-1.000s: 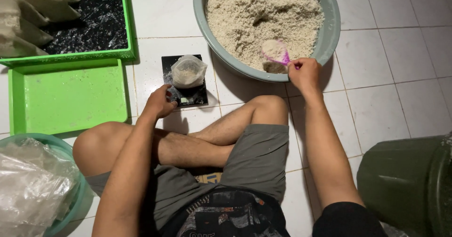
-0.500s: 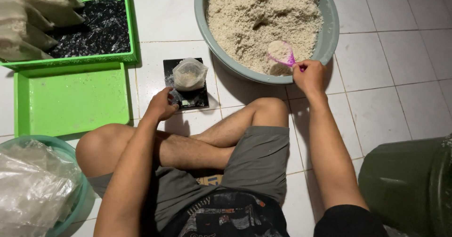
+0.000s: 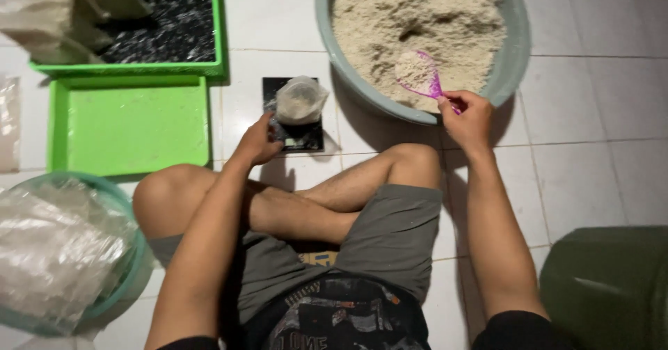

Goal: Scooping white granular material into small plastic bags and weighing them on a digital scale for portioning.

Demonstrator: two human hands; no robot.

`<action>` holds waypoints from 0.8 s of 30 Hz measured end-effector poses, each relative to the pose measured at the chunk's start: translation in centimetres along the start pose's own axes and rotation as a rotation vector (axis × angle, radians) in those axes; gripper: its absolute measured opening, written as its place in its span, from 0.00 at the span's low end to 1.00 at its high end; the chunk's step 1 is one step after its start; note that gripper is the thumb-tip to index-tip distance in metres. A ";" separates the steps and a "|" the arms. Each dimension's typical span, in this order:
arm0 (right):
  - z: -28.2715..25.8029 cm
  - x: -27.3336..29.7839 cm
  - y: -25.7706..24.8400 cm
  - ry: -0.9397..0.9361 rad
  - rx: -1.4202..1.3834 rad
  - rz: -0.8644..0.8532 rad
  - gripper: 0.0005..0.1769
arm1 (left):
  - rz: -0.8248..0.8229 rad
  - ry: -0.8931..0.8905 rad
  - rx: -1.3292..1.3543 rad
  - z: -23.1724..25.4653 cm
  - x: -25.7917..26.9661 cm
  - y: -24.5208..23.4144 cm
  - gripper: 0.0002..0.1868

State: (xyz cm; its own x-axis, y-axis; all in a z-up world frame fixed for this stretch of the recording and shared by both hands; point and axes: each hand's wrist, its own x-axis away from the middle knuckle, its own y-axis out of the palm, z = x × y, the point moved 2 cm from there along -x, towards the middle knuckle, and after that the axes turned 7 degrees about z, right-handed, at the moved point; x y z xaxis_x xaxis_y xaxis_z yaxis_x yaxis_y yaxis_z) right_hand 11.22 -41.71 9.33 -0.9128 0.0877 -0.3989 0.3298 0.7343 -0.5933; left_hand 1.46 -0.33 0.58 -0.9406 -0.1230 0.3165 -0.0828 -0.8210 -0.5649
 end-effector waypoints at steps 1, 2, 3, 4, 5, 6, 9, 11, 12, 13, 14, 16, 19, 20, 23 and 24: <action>-1.4 0.3 0.2 -0.003 -0.012 -0.015 0.07 | 0.011 -0.016 -0.002 -0.2 -0.1 0.1 0.41; -2.9 0.7 0.5 -0.027 -0.010 -0.035 0.07 | 0.016 -0.001 0.022 -0.4 -0.2 0.1 0.42; -4.3 1.0 0.4 -0.054 -0.006 -0.051 0.06 | 0.021 0.018 0.048 -0.5 -0.3 0.4 0.42; -5.5 1.3 1.1 -0.058 -0.015 -0.063 0.06 | 0.031 0.006 0.048 -1.0 -0.5 0.5 0.42; -6.7 1.6 1.5 -0.088 -0.037 -0.088 0.06 | 0.025 0.035 0.041 -1.3 -0.9 0.8 0.44; -7.8 1.9 1.9 -0.118 -0.058 -0.114 0.07 | 0.019 0.063 0.034 -1.5 -1.2 1.1 0.45; -9.9 2.4 3.8 -0.170 -0.099 -0.160 0.06 | 0.000 0.075 0.021 -1.9 -1.3 1.3 0.46; -10.4 2.7 5.6 -0.200 -0.115 -0.168 0.07 | 0.003 0.072 0.023 -1.3 -0.9 1.0 0.46; -10.6 2.8 6.4 -0.228 -0.123 -0.170 0.07 | 0.000 0.074 0.027 -0.9 -0.8 0.9 0.46; -10.5 2.8 7.3 -0.230 -0.127 -0.167 0.07 | 0.003 0.076 0.023 -1.0 -0.9 1.0 0.46; -10.5 2.7 8.2 -0.274 -0.129 -0.179 0.07 | -0.002 0.072 0.022 -1.1 -1.1 1.1 0.46; -10.2 2.6 9.4 -0.314 -0.131 -0.189 0.07 | -0.009 0.068 0.018 -1.3 -1.1 1.2 0.46; -9.3 2.2 10.7 -0.507 -0.043 -0.190 0.07 | -0.026 0.089 0.032 -1.5 -0.9 1.2 0.46; -8.7 2.0 11.2 -0.639 0.035 -0.132 0.07 | -0.025 0.094 0.030 -1.5 -0.9 1.1 0.46; -8.4 2.0 12.4 -0.914 0.230 -0.010 0.07 | -0.024 0.098 0.029 -1.6 -0.9 1.2 0.46; -8.6 2.2 12.8 -1.056 0.348 0.060 0.07 | -0.023 0.101 0.027 -1.5 -0.9 1.3 0.46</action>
State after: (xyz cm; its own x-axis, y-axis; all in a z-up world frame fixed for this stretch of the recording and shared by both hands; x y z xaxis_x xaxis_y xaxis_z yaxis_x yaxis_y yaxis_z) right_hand 11.39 -26.32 6.87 -0.2839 -0.6219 -0.7298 0.5675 0.5045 -0.6507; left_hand 1.69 -0.41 -1.60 -0.9671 -0.0477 0.2499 -0.0975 -0.8378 -0.5372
